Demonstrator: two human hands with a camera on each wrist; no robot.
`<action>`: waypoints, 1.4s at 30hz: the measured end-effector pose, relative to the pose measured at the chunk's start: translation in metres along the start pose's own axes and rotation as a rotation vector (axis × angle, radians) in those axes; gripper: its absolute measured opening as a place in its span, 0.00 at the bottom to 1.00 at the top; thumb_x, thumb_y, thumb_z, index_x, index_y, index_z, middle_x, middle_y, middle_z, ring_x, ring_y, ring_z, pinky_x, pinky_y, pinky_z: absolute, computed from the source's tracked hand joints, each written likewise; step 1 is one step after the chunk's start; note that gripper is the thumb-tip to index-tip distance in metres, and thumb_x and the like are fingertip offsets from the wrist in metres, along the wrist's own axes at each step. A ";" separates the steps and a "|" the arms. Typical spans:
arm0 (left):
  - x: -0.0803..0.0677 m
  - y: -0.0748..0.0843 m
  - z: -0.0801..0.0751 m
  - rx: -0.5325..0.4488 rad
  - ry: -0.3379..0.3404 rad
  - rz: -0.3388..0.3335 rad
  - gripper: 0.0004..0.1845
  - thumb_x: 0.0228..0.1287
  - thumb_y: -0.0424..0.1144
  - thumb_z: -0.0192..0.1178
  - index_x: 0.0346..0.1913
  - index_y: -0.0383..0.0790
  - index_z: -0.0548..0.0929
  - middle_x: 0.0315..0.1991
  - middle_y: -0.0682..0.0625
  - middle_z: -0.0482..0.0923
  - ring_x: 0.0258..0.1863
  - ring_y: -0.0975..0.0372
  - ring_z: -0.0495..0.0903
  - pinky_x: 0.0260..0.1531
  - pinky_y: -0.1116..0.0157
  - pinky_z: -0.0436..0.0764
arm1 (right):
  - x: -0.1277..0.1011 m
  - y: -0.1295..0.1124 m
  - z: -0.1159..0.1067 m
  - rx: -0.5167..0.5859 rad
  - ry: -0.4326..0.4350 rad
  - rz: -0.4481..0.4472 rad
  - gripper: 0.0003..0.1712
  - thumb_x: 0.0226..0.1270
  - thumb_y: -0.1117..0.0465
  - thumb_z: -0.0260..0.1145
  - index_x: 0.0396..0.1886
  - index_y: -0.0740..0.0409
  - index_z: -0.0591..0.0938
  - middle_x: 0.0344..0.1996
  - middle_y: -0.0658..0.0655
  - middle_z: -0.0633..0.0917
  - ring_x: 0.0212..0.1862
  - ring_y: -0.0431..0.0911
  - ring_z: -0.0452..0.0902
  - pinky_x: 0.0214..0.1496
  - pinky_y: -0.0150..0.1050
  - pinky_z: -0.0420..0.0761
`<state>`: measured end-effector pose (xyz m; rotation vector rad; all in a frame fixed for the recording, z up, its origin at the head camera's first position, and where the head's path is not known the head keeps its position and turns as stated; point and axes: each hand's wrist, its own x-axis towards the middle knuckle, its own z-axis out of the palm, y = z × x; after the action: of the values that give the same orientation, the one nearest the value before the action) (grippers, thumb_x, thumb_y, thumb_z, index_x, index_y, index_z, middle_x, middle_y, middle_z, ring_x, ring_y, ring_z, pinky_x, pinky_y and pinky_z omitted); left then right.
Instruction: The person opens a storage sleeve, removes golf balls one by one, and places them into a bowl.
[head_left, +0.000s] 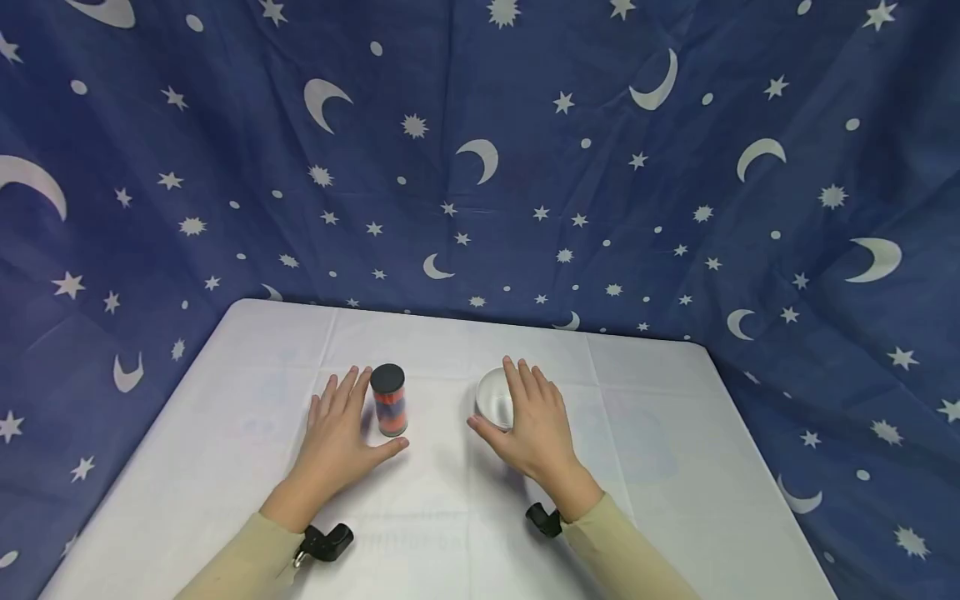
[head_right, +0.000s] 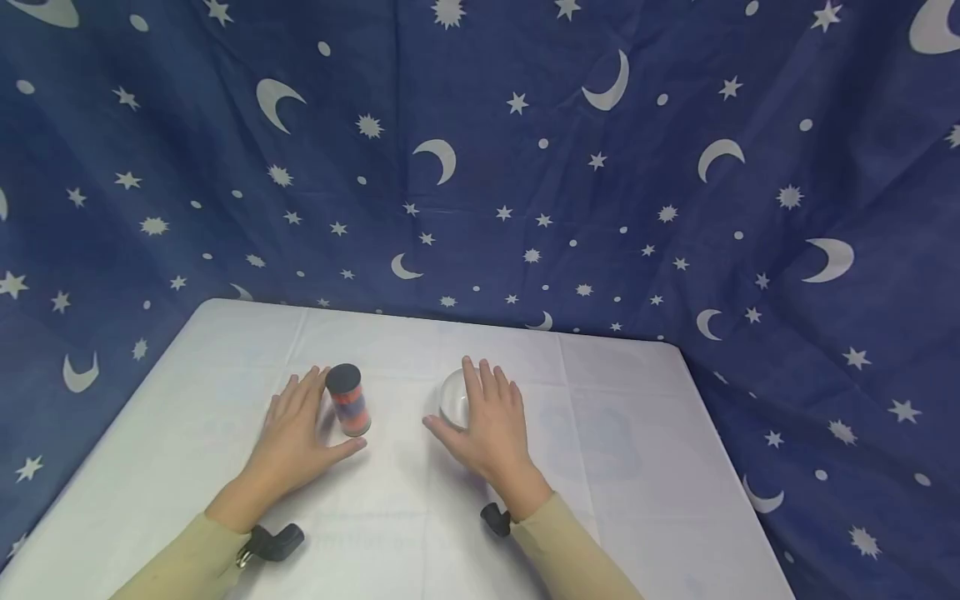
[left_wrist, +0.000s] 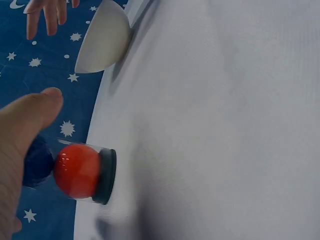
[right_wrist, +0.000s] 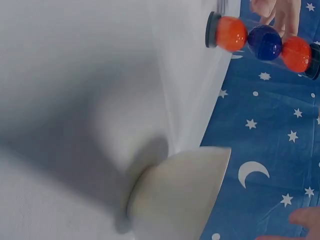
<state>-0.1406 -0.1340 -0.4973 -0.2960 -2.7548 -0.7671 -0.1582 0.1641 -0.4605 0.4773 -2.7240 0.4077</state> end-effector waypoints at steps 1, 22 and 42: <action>0.000 0.000 0.002 -0.022 0.006 0.005 0.64 0.40 0.71 0.69 0.76 0.40 0.53 0.73 0.39 0.52 0.72 0.39 0.46 0.62 0.34 0.50 | 0.001 -0.002 0.001 0.023 0.003 -0.002 0.55 0.56 0.23 0.54 0.76 0.50 0.57 0.67 0.63 0.68 0.68 0.62 0.61 0.65 0.60 0.61; 0.007 0.005 0.027 -0.470 -0.023 -0.085 0.31 0.59 0.39 0.69 0.61 0.32 0.67 0.50 0.37 0.77 0.50 0.47 0.79 0.47 0.50 0.78 | 0.012 -0.030 0.019 0.307 0.028 -0.001 0.49 0.56 0.29 0.62 0.70 0.53 0.68 0.61 0.51 0.76 0.61 0.47 0.70 0.62 0.46 0.69; 0.000 0.020 0.019 -0.490 -0.060 -0.067 0.30 0.57 0.41 0.71 0.61 0.43 0.72 0.51 0.45 0.79 0.51 0.53 0.79 0.46 0.55 0.79 | 0.007 -0.038 0.015 0.453 -0.072 -0.062 0.42 0.59 0.38 0.68 0.69 0.48 0.69 0.57 0.48 0.79 0.58 0.40 0.72 0.56 0.40 0.75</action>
<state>-0.1396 -0.1075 -0.5036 -0.3238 -2.6033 -1.4710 -0.1542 0.1232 -0.4629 0.7000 -2.6696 1.0165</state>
